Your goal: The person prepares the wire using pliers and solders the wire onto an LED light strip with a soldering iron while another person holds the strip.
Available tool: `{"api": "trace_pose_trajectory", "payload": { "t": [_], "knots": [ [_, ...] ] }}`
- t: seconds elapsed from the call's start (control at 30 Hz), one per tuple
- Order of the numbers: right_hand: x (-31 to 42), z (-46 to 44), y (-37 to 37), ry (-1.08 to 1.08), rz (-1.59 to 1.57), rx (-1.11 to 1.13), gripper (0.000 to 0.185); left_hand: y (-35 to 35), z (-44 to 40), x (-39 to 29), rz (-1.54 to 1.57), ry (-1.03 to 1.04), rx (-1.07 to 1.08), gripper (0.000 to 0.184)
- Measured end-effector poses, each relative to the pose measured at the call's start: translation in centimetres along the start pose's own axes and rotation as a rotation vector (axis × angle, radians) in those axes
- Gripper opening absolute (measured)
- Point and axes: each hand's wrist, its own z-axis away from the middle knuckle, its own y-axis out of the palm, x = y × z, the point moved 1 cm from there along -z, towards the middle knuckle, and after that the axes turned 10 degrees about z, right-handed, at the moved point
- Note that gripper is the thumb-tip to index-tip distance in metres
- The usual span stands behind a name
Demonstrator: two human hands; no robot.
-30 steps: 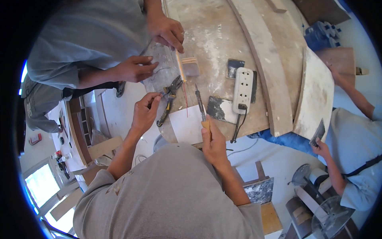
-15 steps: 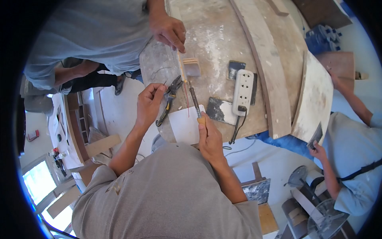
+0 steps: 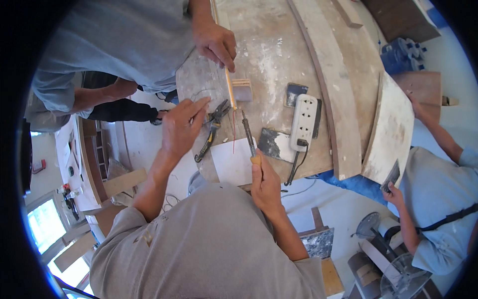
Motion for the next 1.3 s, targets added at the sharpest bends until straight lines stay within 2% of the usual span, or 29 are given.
{"api": "trace_pose_trajectory", "payload": {
  "t": [0.07,0.17,0.27,0.37,0.47,1.3],
  "knots": [
    [-0.3,0.1,-0.1,-0.002,0.011,-0.002,0.041,-0.7,-1.7,-0.4,-0.099,0.179,-0.011,0.013],
    [0.2,-0.5,-0.4,0.022,-0.037,0.011,0.039,0.3,-3.4,0.0,-0.05,0.236,0.164,0.011],
    [0.3,-0.7,-0.1,0.027,-0.058,0.003,0.038,1.3,-2.7,0.2,0.196,-0.043,0.042,0.012],
    [0.5,-0.1,0.3,0.044,-0.082,0.009,0.038,1.0,-1.7,0.3,0.296,-0.353,0.034,0.016],
    [0.6,-0.2,0.7,0.023,-0.088,0.011,0.038,0.9,-1.1,-0.1,0.334,-0.402,0.025,0.018],
    [0.8,-0.4,0.5,0.049,-0.028,0.021,0.038,2.2,1.0,1.6,0.501,-0.423,-0.036,0.018]
  ]
}}
